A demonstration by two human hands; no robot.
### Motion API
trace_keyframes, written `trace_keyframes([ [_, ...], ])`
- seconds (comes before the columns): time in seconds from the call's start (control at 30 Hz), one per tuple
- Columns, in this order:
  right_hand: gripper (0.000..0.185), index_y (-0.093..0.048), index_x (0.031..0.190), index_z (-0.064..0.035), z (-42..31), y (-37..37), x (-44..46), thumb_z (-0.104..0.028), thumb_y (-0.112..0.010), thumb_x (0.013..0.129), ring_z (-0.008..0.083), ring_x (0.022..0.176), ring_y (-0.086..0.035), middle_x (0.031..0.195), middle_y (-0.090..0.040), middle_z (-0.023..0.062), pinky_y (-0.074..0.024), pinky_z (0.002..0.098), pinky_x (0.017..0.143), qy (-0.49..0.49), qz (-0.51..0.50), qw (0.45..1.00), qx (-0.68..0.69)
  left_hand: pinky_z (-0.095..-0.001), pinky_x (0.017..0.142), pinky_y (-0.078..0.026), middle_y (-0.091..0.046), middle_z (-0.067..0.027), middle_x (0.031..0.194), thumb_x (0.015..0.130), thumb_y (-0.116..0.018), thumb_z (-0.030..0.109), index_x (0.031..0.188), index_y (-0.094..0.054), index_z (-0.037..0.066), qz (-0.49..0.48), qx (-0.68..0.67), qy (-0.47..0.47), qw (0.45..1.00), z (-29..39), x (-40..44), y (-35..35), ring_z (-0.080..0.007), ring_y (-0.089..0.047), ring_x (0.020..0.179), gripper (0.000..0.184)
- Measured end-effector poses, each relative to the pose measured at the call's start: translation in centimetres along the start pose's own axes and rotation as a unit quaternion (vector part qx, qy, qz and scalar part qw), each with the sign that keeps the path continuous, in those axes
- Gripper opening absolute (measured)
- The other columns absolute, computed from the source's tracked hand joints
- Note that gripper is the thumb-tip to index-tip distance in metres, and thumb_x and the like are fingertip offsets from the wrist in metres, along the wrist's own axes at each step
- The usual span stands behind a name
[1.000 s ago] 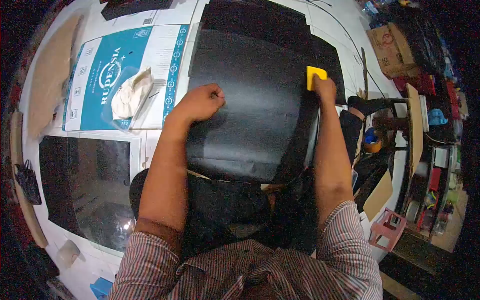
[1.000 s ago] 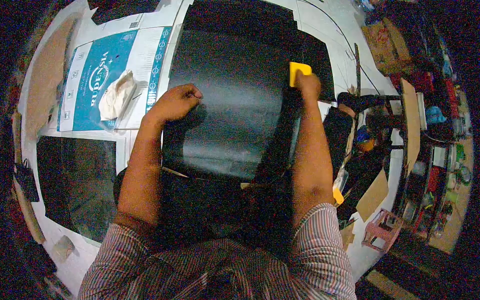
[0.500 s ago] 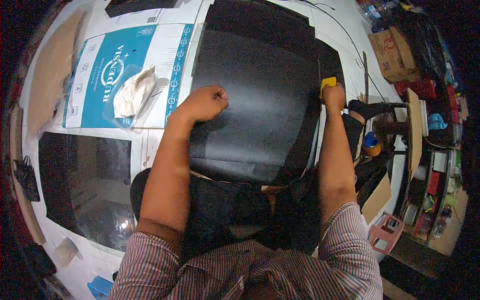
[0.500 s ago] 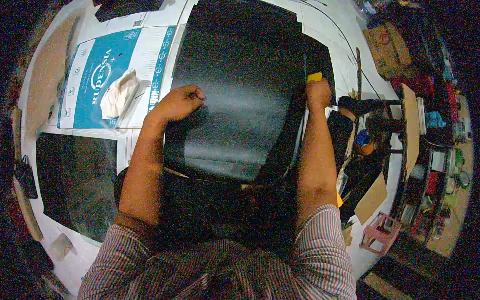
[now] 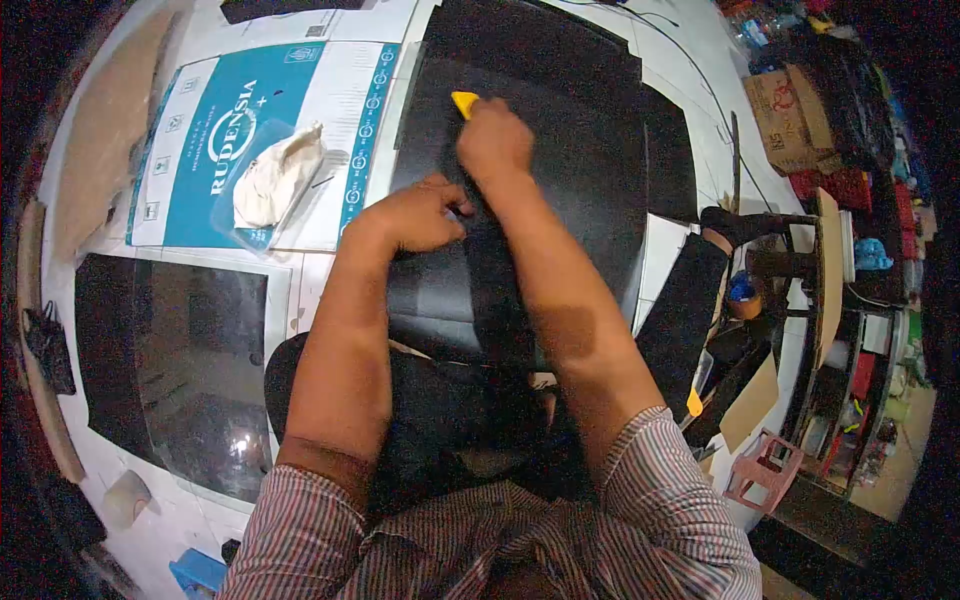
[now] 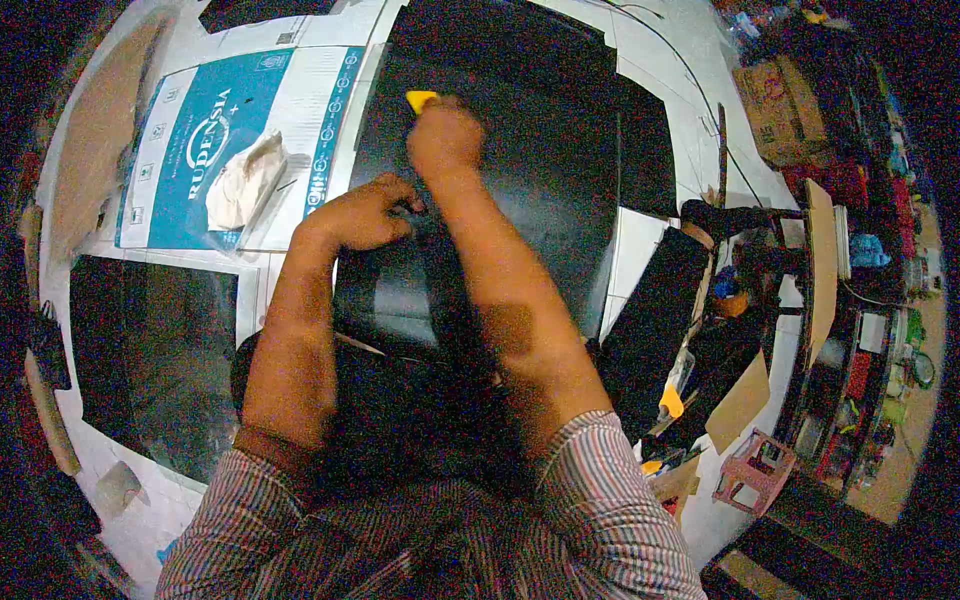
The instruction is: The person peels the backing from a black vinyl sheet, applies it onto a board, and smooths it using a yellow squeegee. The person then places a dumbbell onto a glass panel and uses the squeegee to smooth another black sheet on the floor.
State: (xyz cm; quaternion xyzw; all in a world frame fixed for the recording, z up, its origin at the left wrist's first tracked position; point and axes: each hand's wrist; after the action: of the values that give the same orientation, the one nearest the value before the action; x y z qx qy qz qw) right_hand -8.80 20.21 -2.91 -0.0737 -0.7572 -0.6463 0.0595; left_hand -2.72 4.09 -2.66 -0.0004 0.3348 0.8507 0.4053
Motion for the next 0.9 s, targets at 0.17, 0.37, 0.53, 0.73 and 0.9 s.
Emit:
trace_keyframes([
  [0.17,0.025,-0.072,0.103,-0.0064,-4.6,0.8,0.8,-0.015,-0.052,0.091,0.0373,0.092,-0.071,0.106,-0.068,0.0182,-0.0580,0.0505,0.078,0.088,-0.030,0.996,0.009,-0.0421,0.110,-0.043,-0.059,-0.0237,0.126,0.083,-0.070,0.027,0.121,-0.066,0.006,0.047,0.005,-0.031,0.998,-0.2,-0.3,-0.6,-0.0385,-0.055,0.125,0.043],
  [0.37,0.027,-0.075,0.105,-0.0128,-2.1,-0.3,1.4,-0.015,-0.055,0.088,0.0349,0.096,-0.069,0.103,-0.065,0.0145,-0.0572,0.0470,0.081,0.130,0.000,0.991,-0.015,-0.0408,0.110,-0.043,-0.058,-0.0230,0.130,0.083,-0.069,0.029,0.119,-0.069,0.007,-0.032,0.010,0.008,0.999,1.5,-0.8,1.0,-0.0377,-0.055,0.126,0.043],
  [0.53,0.027,-0.075,0.110,-0.0158,-0.4,-0.1,-1.9,-0.016,-0.061,0.087,0.0334,0.090,-0.068,0.096,-0.062,0.0120,-0.0566,0.0471,0.078,0.217,0.005,0.976,0.016,-0.0411,0.111,-0.043,-0.055,-0.0196,0.134,0.084,-0.072,0.031,0.120,-0.068,0.012,-0.048,0.012,0.021,0.999,0.7,-0.3,0.6,-0.0368,-0.056,0.125,0.041],
  [0.73,0.028,-0.074,0.113,-0.0162,-0.5,-0.3,-1.3,-0.018,-0.065,0.087,0.0338,0.088,-0.069,0.098,-0.062,0.0118,-0.0571,0.0472,0.074,0.221,-0.003,0.975,0.001,-0.0406,0.110,-0.043,-0.058,-0.0183,0.130,0.083,-0.073,0.028,0.113,-0.070,0.011,-0.045,0.010,0.008,0.999,1.0,-0.3,0.4,-0.0375,-0.056,0.123,0.035],
  [0.9,0.028,-0.074,0.114,-0.0154,-1.1,-1.4,1.8,-0.018,-0.064,0.088,0.0344,0.090,-0.069,0.102,-0.062,0.0130,-0.0575,0.0472,0.074,0.178,0.000,0.983,-0.041,-0.0400,0.104,-0.048,-0.061,-0.0203,0.127,0.081,-0.073,0.028,0.109,-0.072,0.006,-0.024,0.012,-0.012,1.000,0.1,-0.1,0.1,-0.0361,-0.060,0.118,0.036],
])
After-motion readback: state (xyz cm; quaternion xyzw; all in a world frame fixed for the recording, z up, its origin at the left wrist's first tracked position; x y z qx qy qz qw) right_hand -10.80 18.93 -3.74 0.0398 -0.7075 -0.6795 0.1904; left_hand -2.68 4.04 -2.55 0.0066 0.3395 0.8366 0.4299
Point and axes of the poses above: each hand's wrist, its own x-axis towards the middle knuckle, its own y-axis out of the back of the hand, z = x × y
